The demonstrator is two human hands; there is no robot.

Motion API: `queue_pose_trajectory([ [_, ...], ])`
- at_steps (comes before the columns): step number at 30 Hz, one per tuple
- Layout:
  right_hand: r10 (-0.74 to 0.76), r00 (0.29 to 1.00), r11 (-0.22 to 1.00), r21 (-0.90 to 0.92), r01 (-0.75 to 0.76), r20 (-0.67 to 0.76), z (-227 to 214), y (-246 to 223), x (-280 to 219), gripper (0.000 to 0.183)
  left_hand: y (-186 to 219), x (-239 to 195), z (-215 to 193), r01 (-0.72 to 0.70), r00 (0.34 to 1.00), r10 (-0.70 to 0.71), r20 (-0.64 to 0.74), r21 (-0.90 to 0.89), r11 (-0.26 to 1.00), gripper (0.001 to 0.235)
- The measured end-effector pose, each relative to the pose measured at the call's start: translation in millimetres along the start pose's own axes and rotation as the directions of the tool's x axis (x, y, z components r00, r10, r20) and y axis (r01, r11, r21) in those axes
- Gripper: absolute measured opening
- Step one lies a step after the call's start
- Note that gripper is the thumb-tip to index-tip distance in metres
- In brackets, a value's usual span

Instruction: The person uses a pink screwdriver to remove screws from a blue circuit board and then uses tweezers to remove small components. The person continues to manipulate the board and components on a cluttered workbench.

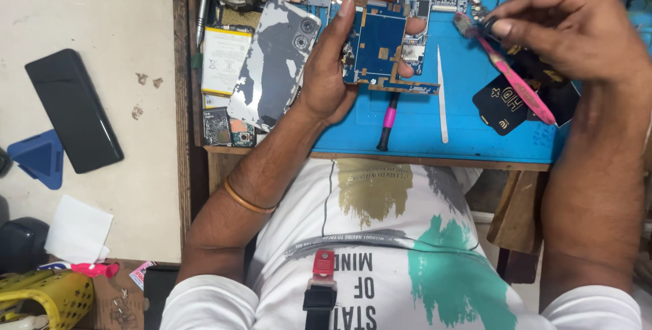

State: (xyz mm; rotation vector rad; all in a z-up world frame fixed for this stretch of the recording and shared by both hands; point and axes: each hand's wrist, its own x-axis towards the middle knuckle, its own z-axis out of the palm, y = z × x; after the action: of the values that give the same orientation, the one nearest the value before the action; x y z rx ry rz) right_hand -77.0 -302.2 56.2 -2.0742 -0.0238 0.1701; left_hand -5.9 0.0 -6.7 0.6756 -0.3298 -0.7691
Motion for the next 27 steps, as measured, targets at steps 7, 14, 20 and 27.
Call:
queue_pose_trajectory([
  [7, 0.048, 0.994, 0.997, -0.051, -0.053, -0.101, -12, 21, -10, 0.013, 0, 1, -1, 0.007, 1.000, -0.007, -0.015, 0.002, 1.000, 0.059],
  [14, -0.217, 0.930, 0.880, -0.472, 0.055, -0.295, -26, 47, -25, 0.014, 1, 1, 0, 0.010, 1.000, -0.010, -0.024, 0.010, 1.000, 0.059],
  [20, -0.256, 0.912, 0.705, -0.707, -0.050, -0.320, -16, 34, -22, 0.011, 3, 1, 3, 0.006, 1.000, -0.006, -0.020, 0.006, 1.000, 0.059],
  [27, -0.464, 0.858, 0.461, -0.887, 0.021, -0.221, 1, 28, 7, 0.013, 3, 0, 2, 0.015, 0.999, -0.014, -0.038, 0.001, 1.000, 0.059],
])
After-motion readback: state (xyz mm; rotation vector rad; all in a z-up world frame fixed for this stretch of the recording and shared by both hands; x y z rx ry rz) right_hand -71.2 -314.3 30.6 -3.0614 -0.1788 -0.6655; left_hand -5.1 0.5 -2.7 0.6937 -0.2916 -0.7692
